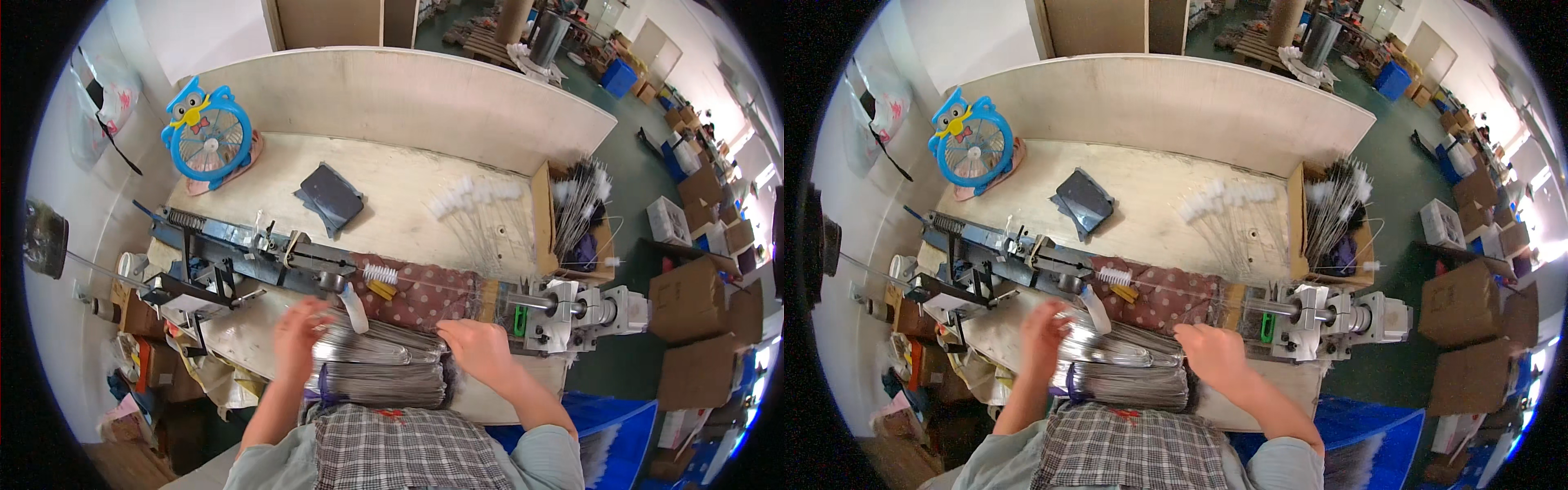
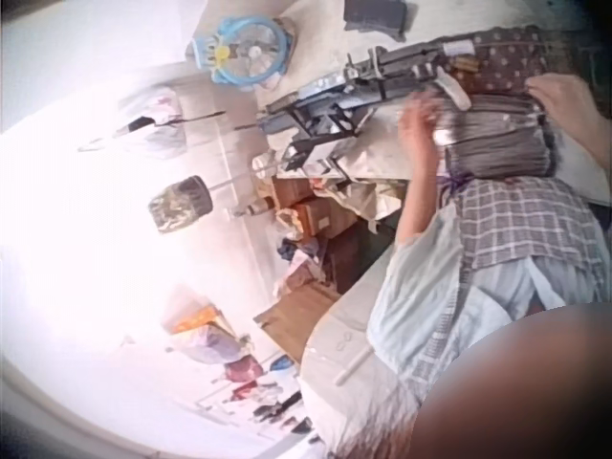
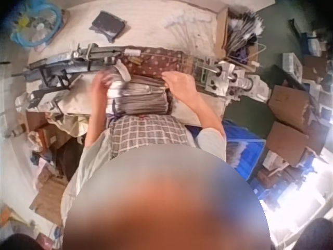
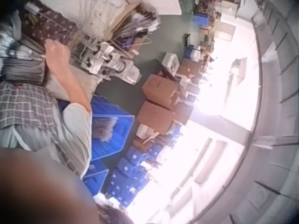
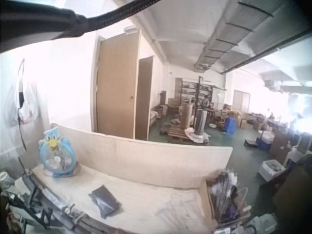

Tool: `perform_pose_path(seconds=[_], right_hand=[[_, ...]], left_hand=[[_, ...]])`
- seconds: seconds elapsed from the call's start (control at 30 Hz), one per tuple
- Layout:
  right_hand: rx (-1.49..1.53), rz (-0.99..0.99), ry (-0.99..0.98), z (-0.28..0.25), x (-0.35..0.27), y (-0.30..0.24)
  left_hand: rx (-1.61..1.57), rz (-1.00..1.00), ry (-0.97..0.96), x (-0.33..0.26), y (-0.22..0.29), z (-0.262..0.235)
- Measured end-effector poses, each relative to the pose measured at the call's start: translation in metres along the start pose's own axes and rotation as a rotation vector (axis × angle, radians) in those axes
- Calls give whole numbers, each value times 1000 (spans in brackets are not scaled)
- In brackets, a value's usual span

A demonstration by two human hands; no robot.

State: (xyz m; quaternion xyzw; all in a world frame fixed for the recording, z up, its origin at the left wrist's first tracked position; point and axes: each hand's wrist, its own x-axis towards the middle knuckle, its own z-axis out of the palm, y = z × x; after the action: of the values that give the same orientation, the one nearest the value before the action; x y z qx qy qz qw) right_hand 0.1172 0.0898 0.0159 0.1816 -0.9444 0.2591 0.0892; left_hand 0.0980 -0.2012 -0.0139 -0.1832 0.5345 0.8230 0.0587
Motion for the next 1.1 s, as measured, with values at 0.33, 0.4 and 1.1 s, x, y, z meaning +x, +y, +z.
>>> perform_pose_path(seconds=[0.33,0.4,1.1], right_hand=[[-97,103,-185,3,-24,7],[-155,132,-237,-2,-25,8],[-201,119,-361,-9,-32,-2]], left_hand=[[-398,352,936,29,26,-305],[-378,337,953,29,33,-326],[206,19,1,-7,-32,88]])
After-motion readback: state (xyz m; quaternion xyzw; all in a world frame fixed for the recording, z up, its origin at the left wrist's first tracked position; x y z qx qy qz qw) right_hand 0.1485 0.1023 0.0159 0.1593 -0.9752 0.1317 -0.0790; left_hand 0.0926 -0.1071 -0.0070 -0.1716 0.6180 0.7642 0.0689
